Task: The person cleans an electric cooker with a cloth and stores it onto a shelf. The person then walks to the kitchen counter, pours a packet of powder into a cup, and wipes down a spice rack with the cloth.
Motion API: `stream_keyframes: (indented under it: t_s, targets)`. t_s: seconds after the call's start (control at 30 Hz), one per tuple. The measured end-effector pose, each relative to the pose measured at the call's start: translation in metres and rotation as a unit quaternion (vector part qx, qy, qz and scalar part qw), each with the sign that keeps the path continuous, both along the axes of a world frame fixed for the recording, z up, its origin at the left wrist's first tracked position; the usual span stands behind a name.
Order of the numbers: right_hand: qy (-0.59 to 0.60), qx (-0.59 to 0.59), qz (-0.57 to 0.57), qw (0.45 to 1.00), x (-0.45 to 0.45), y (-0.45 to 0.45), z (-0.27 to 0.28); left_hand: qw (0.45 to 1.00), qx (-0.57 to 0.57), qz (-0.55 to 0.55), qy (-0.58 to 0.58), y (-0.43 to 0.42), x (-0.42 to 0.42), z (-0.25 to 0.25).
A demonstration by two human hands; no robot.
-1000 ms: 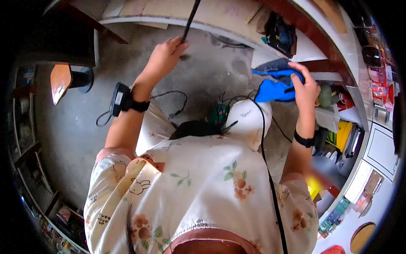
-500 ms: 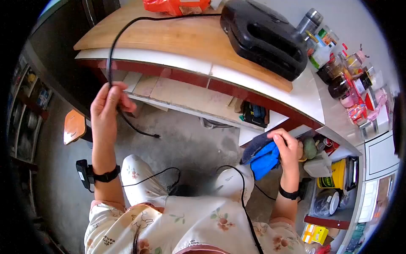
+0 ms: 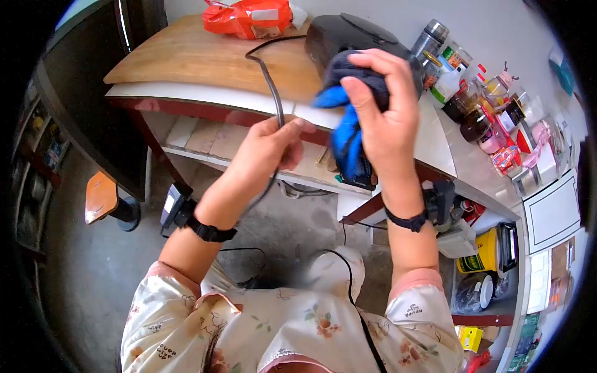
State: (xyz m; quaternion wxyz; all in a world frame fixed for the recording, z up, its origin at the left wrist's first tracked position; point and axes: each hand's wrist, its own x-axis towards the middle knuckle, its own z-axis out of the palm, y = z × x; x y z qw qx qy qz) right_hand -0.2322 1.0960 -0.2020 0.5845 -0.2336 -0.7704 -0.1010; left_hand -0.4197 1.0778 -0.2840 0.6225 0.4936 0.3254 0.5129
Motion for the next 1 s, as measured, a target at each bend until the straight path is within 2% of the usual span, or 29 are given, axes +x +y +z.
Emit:
stream_keyframes:
  t_s: [0.03, 0.07, 0.13, 0.17, 0.27, 0.3, 0.4, 0.43, 0.53, 0.57, 0.6, 0.67, 0.7, 0.73, 0.8, 0.83, 0.9, 0.93, 1.0]
  targets:
    - [0.035, -0.062, 0.032, 0.997, -0.007, 0.003, -0.007, 0.999, 0.000, 0.003, 0.051, 0.001, 0.001, 0.003]
    - [0.064, -0.130, 0.068, 0.987, -0.014, 0.004, -0.016, 0.985, 0.037, 0.067, 0.152, 0.008, -0.006, -0.015]
    - [0.123, -0.264, 0.103, 0.951, -0.012, -0.002, -0.025, 0.933, 0.132, 0.190, 0.275, 0.026, -0.025, -0.055]
    - [0.147, -0.295, 0.122, 0.936, -0.009, 0.001, -0.030, 0.836, 0.104, 0.223, 0.489, 0.010, -0.032, -0.033]
    - [0.202, -0.358, 0.139, 0.901, 0.001, 0.006, -0.042, 0.718, 0.262, 0.423, 0.487, -0.003, -0.034, -0.048]
    - [0.233, -0.385, 0.167, 0.877, -0.001, 0.002, -0.041, 0.747, 0.251, 0.399, 0.469, -0.011, -0.031, -0.036]
    - [0.299, -0.449, 0.198, 0.818, -0.010, -0.008, -0.039, 0.867, 0.308, 0.235, 0.314, -0.023, -0.015, -0.011]
    - [0.316, -0.467, 0.202, 0.801, -0.011, -0.010, -0.040, 0.868, 0.323, 0.227, 0.300, -0.021, -0.009, -0.010]
    - [0.306, -0.508, 0.202, 0.780, -0.008, -0.013, -0.040, 0.928, 0.199, 0.155, 0.272, -0.010, -0.013, -0.013]
    - [0.252, -0.511, 0.215, 0.793, 0.005, -0.004, -0.050, 0.959, 0.185, 0.140, 0.160, -0.007, -0.015, -0.015]
    - [0.177, -0.497, 0.189, 0.828, 0.010, -0.006, -0.051, 0.964, 0.166, 0.149, 0.147, -0.001, -0.022, -0.013]
    - [0.064, -0.572, 0.204, 0.792, 0.019, -0.007, -0.058, 0.948, 0.214, 0.179, 0.155, 0.011, -0.036, -0.010]
    - [0.028, -0.577, 0.202, 0.791, 0.019, -0.009, -0.061, 0.919, 0.255, 0.211, 0.212, 0.010, -0.041, -0.003]
    - [-0.014, -0.497, 0.150, 0.855, 0.018, -0.011, -0.063, 0.883, 0.294, 0.262, 0.256, 0.009, -0.040, -0.002]
    - [-0.096, -0.310, 0.040, 0.945, 0.013, -0.012, -0.063, 0.707, 0.419, 0.402, 0.405, -0.002, -0.040, 0.007]
    - [-0.085, -0.214, 0.004, 0.973, 0.006, -0.017, -0.058, 0.680, 0.395, 0.438, 0.436, -0.005, -0.040, 0.006]
    - [-0.037, -0.262, -0.028, 0.964, -0.004, -0.035, -0.046, 0.618, 0.347, 0.508, 0.490, -0.008, -0.039, 0.005]
    - [-0.012, -0.283, -0.047, 0.958, -0.008, -0.043, -0.043, 0.684, 0.262, 0.452, 0.509, -0.008, -0.042, -0.007]
    - [0.004, -0.302, 0.004, 0.953, -0.021, -0.051, -0.051, 0.729, 0.232, 0.394, 0.509, -0.005, -0.037, -0.045]
